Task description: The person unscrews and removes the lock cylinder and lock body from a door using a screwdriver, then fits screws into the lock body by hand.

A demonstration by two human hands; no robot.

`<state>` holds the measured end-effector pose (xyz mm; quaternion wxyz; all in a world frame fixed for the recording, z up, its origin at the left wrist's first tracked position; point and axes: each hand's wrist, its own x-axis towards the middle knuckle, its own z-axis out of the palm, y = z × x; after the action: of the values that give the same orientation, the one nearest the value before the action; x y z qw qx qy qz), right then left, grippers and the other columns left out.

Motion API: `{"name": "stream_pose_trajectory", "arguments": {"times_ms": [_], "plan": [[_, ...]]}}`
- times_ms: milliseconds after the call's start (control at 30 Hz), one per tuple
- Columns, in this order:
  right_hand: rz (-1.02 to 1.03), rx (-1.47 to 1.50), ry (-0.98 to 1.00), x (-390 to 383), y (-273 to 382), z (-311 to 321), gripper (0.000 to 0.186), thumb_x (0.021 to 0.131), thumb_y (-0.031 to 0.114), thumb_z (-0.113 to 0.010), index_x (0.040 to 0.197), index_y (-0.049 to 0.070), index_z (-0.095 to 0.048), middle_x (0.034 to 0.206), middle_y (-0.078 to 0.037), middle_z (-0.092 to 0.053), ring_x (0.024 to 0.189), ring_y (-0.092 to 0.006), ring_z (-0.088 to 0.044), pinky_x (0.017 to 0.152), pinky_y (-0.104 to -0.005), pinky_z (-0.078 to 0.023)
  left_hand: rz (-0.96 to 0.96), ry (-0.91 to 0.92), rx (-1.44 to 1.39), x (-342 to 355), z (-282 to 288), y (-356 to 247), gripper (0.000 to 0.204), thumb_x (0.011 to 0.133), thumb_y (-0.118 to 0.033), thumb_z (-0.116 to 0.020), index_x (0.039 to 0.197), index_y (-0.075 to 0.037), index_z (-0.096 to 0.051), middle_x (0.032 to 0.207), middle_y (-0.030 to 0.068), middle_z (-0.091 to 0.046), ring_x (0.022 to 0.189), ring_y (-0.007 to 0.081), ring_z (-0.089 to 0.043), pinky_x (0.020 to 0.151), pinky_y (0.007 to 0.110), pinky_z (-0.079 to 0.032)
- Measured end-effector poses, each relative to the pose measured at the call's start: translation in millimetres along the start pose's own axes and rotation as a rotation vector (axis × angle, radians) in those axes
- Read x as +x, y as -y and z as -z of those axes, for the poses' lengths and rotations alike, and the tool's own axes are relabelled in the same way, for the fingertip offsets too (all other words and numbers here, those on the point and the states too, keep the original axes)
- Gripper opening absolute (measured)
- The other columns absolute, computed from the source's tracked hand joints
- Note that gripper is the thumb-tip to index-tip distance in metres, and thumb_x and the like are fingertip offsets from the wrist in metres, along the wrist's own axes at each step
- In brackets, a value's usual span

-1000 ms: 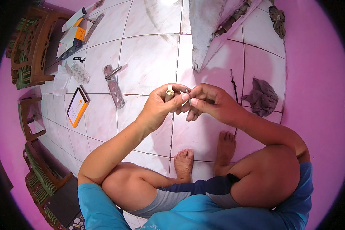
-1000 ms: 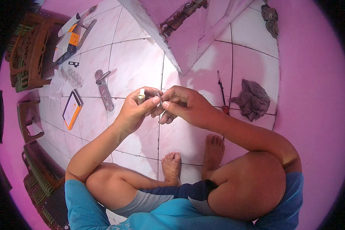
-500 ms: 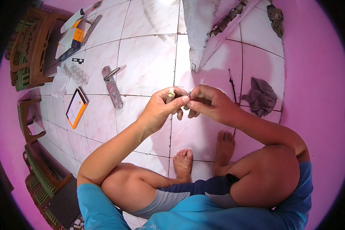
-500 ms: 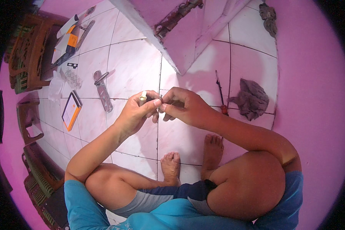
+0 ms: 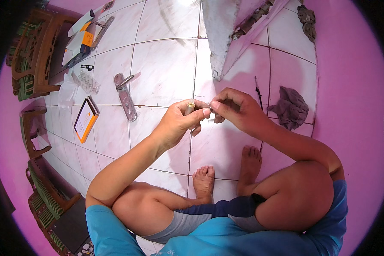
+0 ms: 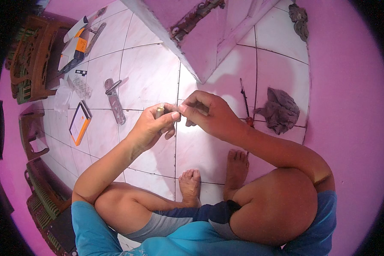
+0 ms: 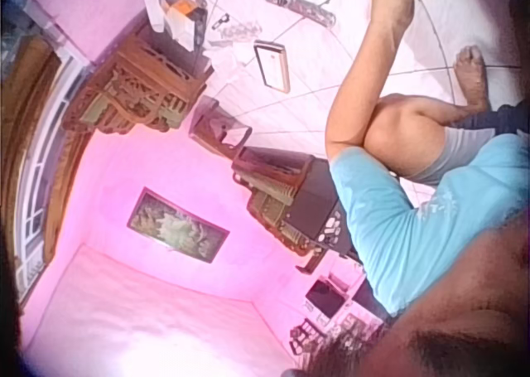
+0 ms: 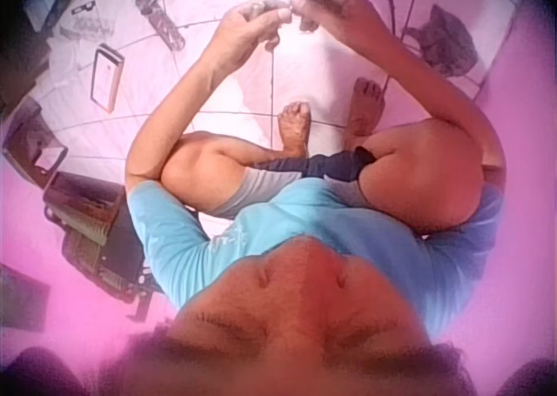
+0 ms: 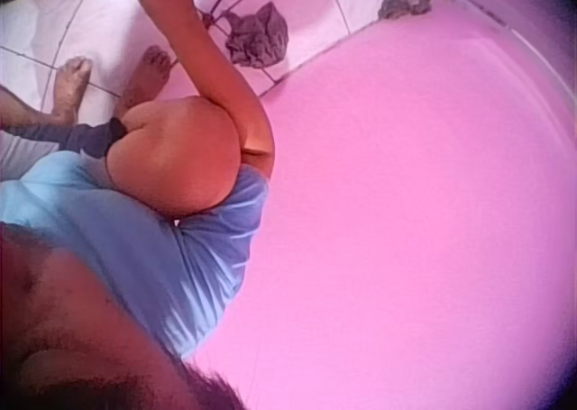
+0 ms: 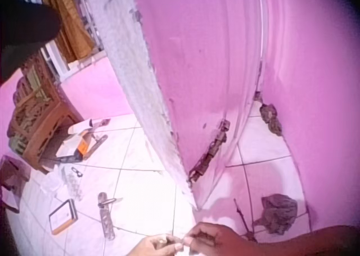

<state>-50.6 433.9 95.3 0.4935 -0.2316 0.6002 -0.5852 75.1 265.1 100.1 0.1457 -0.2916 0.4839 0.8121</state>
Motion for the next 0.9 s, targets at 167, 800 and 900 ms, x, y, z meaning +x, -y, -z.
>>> {"name": "stream_pose_trajectory", "arguments": {"times_ms": [167, 800, 900], "plan": [[0.01, -0.131, -0.006, -4, 6, 4, 0.022, 0.097, 0.019, -0.059, 0.102, -0.003, -0.06, 0.089, -0.008, -0.066, 0.079, -0.0127, -0.066, 0.068, -0.0269, -0.054, 0.008, 0.02, 0.002, 2, -3, -1, 0.029, 0.087, -0.022, -0.073, 0.102, -0.001, -0.06, 0.085, 0.0009, -0.057, 0.058, 0.0057, -0.041, 0.052, 0.026, -0.04], [0.044, -0.022, -0.015, -2, 2, 1, 0.016, 0.097, 0.016, -0.057, 0.103, 0.001, -0.057, 0.08, -0.004, -0.062, 0.072, -0.0101, -0.061, 0.066, -0.0262, -0.05, -0.01, 0.011, -0.009, 0, 0, 2, 0.026, 0.088, -0.023, -0.072, 0.1, -0.002, -0.06, 0.084, 0.0023, -0.058, 0.056, 0.0058, -0.041, 0.052, 0.026, -0.039], [0.002, -0.047, -0.012, -3, 7, 1, 0.016, 0.096, 0.016, -0.059, 0.103, 0.001, -0.058, 0.079, -0.003, -0.062, 0.072, -0.0094, -0.06, 0.066, -0.0259, -0.05, 0.006, 0.005, -0.006, 0, -1, 1, 0.027, 0.088, -0.023, -0.072, 0.101, -0.002, -0.06, 0.084, 0.0021, -0.057, 0.057, 0.0057, -0.041, 0.052, 0.026, -0.038]]}}
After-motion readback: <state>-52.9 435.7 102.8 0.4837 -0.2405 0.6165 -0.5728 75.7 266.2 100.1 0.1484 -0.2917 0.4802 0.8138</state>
